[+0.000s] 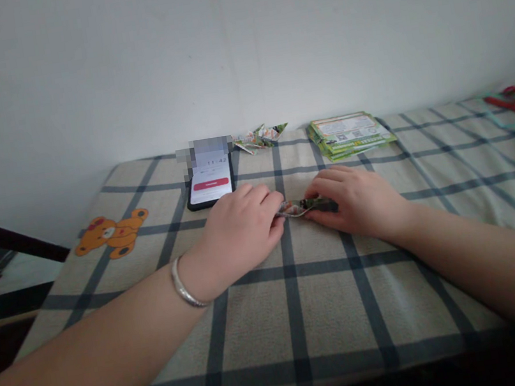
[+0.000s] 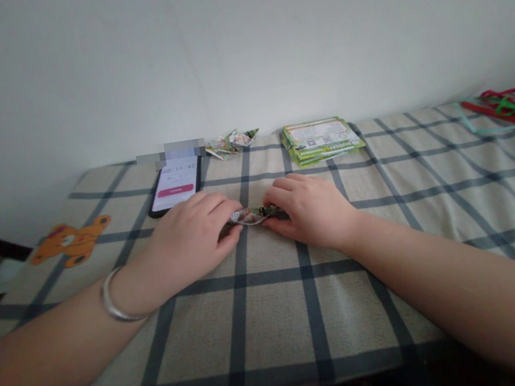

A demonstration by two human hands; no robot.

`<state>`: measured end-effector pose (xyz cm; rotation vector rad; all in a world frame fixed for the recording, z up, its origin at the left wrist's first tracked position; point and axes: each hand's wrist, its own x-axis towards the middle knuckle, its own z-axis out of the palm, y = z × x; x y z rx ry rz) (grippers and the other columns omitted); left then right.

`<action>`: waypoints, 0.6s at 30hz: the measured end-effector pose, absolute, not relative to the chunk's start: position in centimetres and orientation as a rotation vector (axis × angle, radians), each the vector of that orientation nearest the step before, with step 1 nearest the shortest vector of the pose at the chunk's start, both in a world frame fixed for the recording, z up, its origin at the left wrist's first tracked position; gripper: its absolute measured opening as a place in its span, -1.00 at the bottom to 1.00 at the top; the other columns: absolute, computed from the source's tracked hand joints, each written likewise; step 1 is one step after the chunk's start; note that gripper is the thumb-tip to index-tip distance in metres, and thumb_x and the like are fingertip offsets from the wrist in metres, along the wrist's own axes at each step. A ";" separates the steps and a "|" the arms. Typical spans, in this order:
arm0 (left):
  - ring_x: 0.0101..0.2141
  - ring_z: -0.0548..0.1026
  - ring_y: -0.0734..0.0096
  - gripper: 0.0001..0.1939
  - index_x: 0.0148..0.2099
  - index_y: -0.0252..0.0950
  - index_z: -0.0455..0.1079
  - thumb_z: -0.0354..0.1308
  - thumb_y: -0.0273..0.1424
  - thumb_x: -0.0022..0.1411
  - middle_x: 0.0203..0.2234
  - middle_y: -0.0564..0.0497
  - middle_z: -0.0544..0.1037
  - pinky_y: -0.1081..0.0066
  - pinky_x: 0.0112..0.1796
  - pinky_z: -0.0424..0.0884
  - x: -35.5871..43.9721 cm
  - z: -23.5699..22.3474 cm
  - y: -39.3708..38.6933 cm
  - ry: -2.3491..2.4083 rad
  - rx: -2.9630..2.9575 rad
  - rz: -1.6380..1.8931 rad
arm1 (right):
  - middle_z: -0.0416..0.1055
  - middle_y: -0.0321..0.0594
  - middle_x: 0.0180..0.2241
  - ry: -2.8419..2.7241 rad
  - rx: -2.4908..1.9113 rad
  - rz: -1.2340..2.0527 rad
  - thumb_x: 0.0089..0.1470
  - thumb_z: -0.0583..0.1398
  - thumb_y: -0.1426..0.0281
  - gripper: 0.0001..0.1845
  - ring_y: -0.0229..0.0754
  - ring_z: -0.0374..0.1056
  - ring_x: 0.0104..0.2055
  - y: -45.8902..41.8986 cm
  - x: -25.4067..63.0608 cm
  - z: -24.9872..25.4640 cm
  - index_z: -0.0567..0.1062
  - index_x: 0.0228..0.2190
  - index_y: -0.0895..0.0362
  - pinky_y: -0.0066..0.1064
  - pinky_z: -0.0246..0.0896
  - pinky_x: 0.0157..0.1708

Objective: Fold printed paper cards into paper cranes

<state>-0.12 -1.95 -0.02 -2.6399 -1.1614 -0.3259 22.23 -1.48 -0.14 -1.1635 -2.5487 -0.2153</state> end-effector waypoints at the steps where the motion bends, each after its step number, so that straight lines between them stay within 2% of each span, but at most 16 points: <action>1: -0.19 0.42 0.17 -0.82 -0.13 -0.32 0.41 0.09 -0.35 0.27 -0.28 -0.07 0.49 0.25 -0.22 0.36 -0.1 0.0 -1.9 -1.154 -2.653 -0.344 | 0.45 -0.18 -0.33 -2.538 -1.150 -0.213 0.16 0.18 0.23 -0.78 -0.14 0.36 -0.27 -1.5 22.2 -0.2 0.48 -0.28 0.13 -0.37 0.08 -0.36; 8: -0.15 0.42 0.14 -0.69 -0.02 -0.30 0.37 0.17 -0.24 0.25 -0.22 -0.05 0.51 0.21 -0.15 0.36 -0.1 -0.2 -1.6 -1.138 -2.712 -0.396 | 0.48 -0.21 -0.32 -2.487 -1.117 -0.144 0.12 0.21 0.26 -0.77 -0.15 0.39 -0.27 -1.7 22.1 -0.4 0.47 -0.22 0.13 -0.38 0.13 -0.34; 12: -0.17 0.42 0.17 -0.75 -0.11 -0.29 0.38 0.19 -0.24 0.25 -0.26 -0.02 0.50 0.23 -0.16 0.36 0.0 -0.5 -1.5 -1.119 -2.732 -0.426 | 0.50 -0.21 -0.29 -2.537 -1.100 -0.097 0.13 0.21 0.27 -0.76 -0.14 0.39 -0.24 -1.7 21.9 -0.4 0.50 -0.18 0.12 -0.37 0.16 -0.29; 18: -0.22 0.42 0.24 -0.81 -0.22 -0.30 0.43 0.15 -0.27 0.29 -0.32 -0.01 0.50 0.27 -0.19 0.35 0.0 -0.7 -1.3 -1.063 -2.760 -0.456 | 0.50 -0.22 -0.31 -2.559 -1.038 -0.057 0.17 0.18 0.31 -0.82 -0.15 0.37 -0.23 -1.6 21.4 -0.6 0.54 -0.24 0.10 -0.37 0.16 -0.27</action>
